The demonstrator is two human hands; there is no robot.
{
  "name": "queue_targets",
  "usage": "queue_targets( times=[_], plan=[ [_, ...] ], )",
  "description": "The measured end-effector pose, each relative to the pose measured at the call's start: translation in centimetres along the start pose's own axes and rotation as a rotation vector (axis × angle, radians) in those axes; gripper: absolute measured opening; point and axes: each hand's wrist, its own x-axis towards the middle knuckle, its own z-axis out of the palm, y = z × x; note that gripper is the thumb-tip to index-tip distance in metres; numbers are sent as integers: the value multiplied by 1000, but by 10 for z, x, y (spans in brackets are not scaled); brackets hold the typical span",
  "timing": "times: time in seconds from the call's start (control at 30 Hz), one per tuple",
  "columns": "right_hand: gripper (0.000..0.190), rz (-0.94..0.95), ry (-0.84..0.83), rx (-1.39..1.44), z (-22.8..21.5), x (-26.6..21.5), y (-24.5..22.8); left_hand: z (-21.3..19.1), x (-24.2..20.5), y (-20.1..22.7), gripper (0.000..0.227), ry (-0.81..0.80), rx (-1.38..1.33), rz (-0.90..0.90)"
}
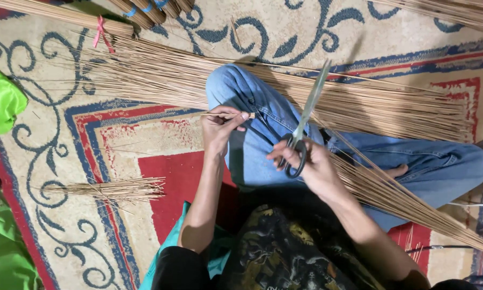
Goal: Trimming the ends of thin wooden sticks with scissors and organizing them into bundles
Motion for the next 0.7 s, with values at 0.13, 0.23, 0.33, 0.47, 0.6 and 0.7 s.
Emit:
queue_targets(
  times=[0.13,0.23,0.33,0.47,0.6,0.7],
  plan=[
    [31,5,-20,-79,-41,50,-12,0,23,-17,25,7,-21,-11],
    [27,-125,-38,-256,-71,103,-14,3,41,-16,25,0,-38,-17],
    [31,-197,33,-670,-101,165,1,3,69,-16,24,4,-17,-42],
    [29,-297,166,-1117,-141,243,54,-6,121,-14,26,-1,18,-106],
    [22,-403,181,-1391,-155,296,80,-10,191,10,23,-36,150,-172],
    [11,-619,197,-1579,-127,310,62,-24,262,-12,22,-93,283,-300]
  ],
)
